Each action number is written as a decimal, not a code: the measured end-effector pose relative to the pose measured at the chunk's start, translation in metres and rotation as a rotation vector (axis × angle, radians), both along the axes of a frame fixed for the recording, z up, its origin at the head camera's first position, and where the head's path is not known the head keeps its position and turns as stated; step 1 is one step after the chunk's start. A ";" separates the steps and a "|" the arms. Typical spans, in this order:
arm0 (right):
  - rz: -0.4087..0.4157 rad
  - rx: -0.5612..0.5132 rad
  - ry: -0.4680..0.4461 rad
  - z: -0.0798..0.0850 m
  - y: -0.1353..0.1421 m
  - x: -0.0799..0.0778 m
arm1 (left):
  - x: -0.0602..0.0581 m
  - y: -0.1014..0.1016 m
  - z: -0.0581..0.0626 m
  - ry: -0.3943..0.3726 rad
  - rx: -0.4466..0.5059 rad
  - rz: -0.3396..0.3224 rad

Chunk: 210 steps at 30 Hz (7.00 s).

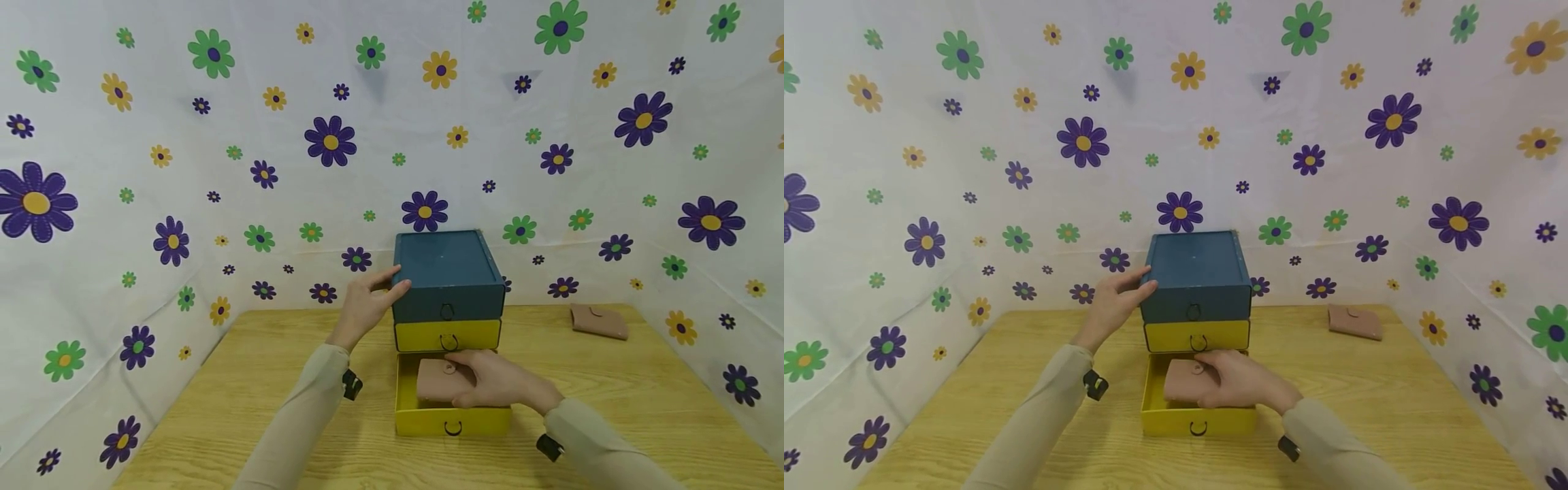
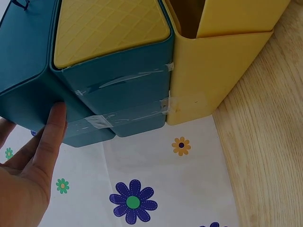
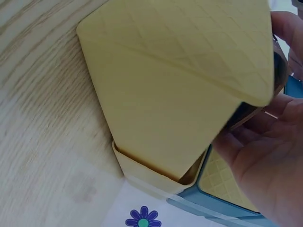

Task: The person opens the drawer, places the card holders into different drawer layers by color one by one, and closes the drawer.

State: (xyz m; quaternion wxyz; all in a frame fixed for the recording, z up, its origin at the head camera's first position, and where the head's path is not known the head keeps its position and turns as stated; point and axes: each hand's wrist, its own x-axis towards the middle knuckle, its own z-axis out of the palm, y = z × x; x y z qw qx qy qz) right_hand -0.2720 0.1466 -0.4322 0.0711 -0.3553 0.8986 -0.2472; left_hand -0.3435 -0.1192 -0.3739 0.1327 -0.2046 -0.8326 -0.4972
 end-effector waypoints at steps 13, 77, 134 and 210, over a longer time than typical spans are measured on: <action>0.010 -0.026 -0.042 -0.004 -0.021 -0.004 | 0.001 0.001 -0.001 0.009 -0.004 0.005; -0.271 -0.325 0.158 -0.004 0.067 -0.016 | -0.004 0.000 -0.002 0.037 -0.008 0.004; -0.747 0.007 0.131 -0.032 0.224 -0.054 | -0.002 -0.001 -0.003 0.015 -0.008 -0.005; -0.789 0.121 -0.027 -0.039 0.224 -0.061 | -0.003 -0.001 -0.003 0.021 0.014 -0.006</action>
